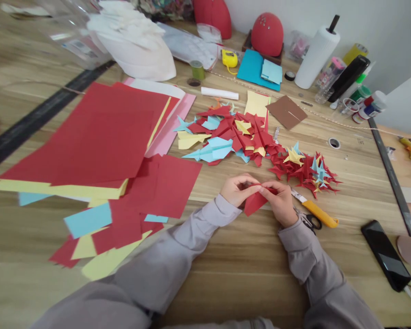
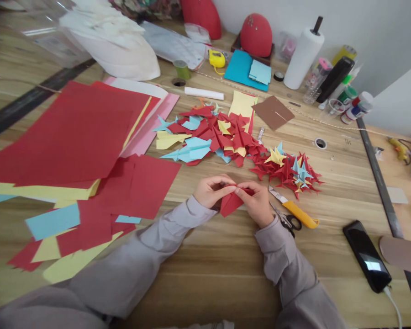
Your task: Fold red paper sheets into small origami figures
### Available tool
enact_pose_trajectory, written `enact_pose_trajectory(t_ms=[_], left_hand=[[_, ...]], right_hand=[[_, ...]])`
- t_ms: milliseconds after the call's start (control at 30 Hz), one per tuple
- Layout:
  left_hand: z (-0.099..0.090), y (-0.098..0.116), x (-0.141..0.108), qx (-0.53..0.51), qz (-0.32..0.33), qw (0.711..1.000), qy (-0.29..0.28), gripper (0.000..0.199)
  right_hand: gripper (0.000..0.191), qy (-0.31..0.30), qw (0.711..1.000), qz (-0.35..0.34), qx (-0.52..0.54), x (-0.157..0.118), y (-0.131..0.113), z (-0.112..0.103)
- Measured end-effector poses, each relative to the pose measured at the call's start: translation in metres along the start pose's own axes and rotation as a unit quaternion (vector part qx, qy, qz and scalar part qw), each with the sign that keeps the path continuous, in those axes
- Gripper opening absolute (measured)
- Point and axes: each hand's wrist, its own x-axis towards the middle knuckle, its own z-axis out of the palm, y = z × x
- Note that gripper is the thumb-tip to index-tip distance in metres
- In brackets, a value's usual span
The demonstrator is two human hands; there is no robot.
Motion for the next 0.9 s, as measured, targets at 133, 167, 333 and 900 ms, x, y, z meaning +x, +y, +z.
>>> enact_pose_trajectory(t_ms=[133,167,333,900], left_hand=[[-0.0003,-0.0015,-0.0009,0.017,0.007,1.000,0.006,0.021],[-0.0006,-0.0018,-0.0009,0.017,0.007,1.000,0.005,0.022],[-0.0018,-0.0022,0.0006,-0.007,-0.016,1.000,0.002,0.029],[0.0009,-0.0024,0.0018,0.012,-0.028,0.999,0.024,0.025]], right_hand=[[0.012,-0.012,0.999,-0.023,-0.040,-0.0008,-0.0002,0.0010],[0.012,-0.011,0.999,-0.024,-0.045,-0.0008,-0.0001,0.0012],[0.014,-0.018,0.998,-0.029,-0.058,-0.0006,0.0002,0.0015],[0.015,0.002,0.998,-0.008,-0.070,-0.0011,0.0031,0.0022]])
